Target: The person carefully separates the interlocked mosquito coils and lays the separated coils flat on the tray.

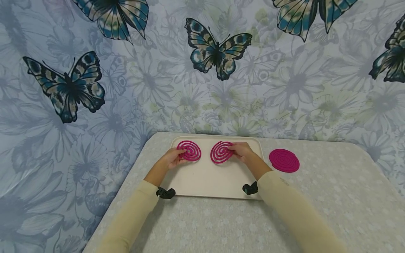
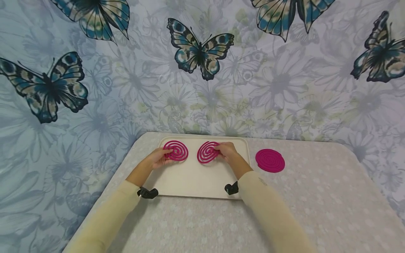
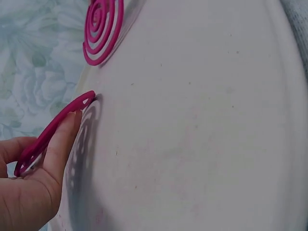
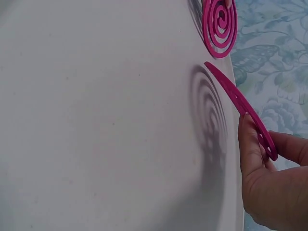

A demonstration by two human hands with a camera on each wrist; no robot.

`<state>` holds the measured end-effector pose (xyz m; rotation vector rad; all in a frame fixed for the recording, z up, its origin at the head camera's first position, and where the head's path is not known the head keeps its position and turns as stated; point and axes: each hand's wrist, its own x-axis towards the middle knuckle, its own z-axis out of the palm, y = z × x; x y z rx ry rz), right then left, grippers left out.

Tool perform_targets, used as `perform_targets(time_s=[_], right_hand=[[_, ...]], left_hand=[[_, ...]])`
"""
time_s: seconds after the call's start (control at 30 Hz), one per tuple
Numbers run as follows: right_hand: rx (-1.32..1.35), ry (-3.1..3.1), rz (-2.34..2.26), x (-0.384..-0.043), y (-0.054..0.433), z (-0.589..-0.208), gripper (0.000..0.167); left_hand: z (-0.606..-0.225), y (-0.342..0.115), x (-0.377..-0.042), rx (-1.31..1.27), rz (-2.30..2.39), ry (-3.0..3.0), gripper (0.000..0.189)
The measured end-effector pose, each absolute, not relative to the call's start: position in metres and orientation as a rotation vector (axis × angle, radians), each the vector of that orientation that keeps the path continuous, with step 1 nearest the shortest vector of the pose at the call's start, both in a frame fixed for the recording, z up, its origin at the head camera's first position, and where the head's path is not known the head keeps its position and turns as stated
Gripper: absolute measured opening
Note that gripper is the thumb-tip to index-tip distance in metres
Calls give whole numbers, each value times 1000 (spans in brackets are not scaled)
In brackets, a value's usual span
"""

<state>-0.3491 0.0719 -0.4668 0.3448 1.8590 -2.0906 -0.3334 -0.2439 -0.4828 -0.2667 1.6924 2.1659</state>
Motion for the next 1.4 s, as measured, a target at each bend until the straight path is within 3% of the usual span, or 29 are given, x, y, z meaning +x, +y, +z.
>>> perform_targets(time_s=[0.23, 0.4, 0.5, 0.67, 0.77, 0.87, 1.0, 1.4], right_hand=[[380, 1842, -2098, -353, 62, -465, 39], [375, 1891, -2081, -350, 62, -462, 23], [330, 1919, -2070, -349, 63, -461, 22], [254, 1969, -2021, -351, 66, -462, 42], [190, 1962, -2013, -352, 68, -462, 57], [141, 1944, -2014, -353, 71, -462, 68], [129, 1930, -2009, -353, 73, -461, 69], [52, 1932, -2016, -336, 99, -455, 62]], left_hand=[[-476, -245, -339, -400, 2114, 1815, 48], [-462, -242, -336, -408, 2071, 1942, 45], [-463, -240, -339, -401, 2091, 1977, 50], [-520, -263, -383, -295, 2207, 1976, 68], [-528, -266, -391, -312, 2207, 2023, 69], [-492, -250, -364, -394, 2145, 2091, 61], [-464, -240, -341, -413, 1969, 2262, 57], [-451, -219, -322, -256, 1819, 2543, 48]])
